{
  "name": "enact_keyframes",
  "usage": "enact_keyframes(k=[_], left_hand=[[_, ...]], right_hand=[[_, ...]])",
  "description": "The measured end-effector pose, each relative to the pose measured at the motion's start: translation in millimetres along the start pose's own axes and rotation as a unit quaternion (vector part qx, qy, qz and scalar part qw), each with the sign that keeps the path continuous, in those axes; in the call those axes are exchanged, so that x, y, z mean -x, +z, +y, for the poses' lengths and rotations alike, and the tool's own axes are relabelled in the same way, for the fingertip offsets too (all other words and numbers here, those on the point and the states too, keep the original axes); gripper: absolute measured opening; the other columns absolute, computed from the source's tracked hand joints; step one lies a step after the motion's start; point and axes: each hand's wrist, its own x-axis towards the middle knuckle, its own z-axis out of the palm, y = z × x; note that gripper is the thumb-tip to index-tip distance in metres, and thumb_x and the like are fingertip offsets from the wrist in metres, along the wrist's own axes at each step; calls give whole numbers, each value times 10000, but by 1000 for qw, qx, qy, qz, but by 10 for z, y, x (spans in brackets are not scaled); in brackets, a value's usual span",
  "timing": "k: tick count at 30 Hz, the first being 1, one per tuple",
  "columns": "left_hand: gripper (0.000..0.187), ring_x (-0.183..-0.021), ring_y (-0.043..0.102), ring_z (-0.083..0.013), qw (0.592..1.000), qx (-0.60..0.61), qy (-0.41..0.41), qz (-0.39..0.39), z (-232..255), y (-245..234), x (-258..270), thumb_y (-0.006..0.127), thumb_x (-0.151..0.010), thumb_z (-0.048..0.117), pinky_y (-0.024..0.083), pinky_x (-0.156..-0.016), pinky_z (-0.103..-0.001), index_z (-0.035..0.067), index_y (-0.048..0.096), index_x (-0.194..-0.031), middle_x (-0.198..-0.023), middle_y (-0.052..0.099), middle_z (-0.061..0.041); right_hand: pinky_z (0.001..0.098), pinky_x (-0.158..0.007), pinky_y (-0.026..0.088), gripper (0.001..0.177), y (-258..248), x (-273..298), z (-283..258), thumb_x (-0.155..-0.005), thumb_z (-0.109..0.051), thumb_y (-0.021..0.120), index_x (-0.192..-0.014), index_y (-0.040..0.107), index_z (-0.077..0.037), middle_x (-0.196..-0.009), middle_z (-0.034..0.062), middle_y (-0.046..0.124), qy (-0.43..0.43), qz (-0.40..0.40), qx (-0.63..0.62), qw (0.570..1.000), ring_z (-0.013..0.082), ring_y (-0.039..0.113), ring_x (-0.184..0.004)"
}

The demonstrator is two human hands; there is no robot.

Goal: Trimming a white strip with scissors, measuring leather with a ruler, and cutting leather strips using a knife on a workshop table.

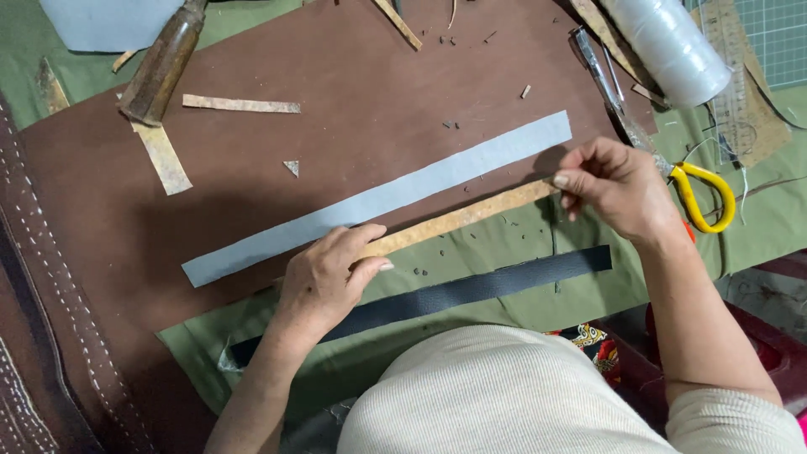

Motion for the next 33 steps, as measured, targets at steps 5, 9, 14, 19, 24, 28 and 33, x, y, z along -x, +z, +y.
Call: enact_keyframes(k=[5, 9, 14, 19, 24, 28, 33], left_hand=[[324, -799, 705, -250, 997, -10, 53, 61, -23, 34, -115, 819, -891, 162, 553, -528, -405, 137, 680, -1182, -1032, 696, -48], [325, -834, 689, -263, 993, -35, 75, 84, -51, 85, -224, 837, -885, 154, 572, -564, -422, 134, 676, -1167, -1027, 659, -54], [306, -783, 671, -253, 992, -30, 76, 95, -31, 116, -297, 832, -897, 140, 579, -565, -393, 127, 683, -1164, -987, 631, -73], [308, -847, 693, -256, 990, -41, 87, 99, -52, 134, -351, 821, -908, 153, 583, -582, -386, 93, 694, -1183, -1030, 623, -87], [317, -843, 669, -252, 990, -37, 81, 108, -91, 165, -393, 835, -887, 122, 578, -593, -385, 104, 702, -1174, -1009, 613, -65], [326, -838, 651, -244, 990, -45, 87, 102, -135, 209, -430, 835, -890, 133, 569, -563, -376, 93, 707, -1187, -1007, 592, -70], [311, -835, 640, -259, 991, -46, 78, 96, -183, 255, -452, 822, -902, 144, 561, -558, -403, 97, 705, -1186, -1006, 578, -75]], right_hand=[[275, -669, 624, 56, -19, -100, 52, -1045, -3, 645, -1094, 655, 23, -838, 149, 679, -33, 57, -19, 998, 204, 685, -706], [350, -812, 675, 126, -17, -153, 7, -1066, 22, 589, -1183, 615, 63, -905, 201, 667, -47, 77, -52, 995, 275, 707, -793], [328, -784, 696, 54, 4, -260, -33, -1068, 28, 614, -1114, 588, 17, -873, 179, 661, -35, 111, -60, 991, 253, 732, -797], [247, -706, 673, 103, 9, -376, -10, -1040, -13, 719, -1036, 621, -43, -863, 83, 676, -27, 158, 35, 986, 165, 736, -748], [239, -664, 647, 109, 26, -451, 57, -1049, 7, 721, -1037, 626, -45, -919, 72, 679, -57, 173, 85, 980, 153, 714, -710], [234, -647, 627, 108, 41, -458, 88, -1057, 49, 681, -1052, 620, -40, -1006, 87, 690, -97, 170, 142, 970, 146, 691, -690], [252, -609, 596, 80, 59, -453, 95, -1047, 45, 681, -1081, 646, -18, -1009, 107, 700, -115, 168, 188, 961, 156, 690, -672]])
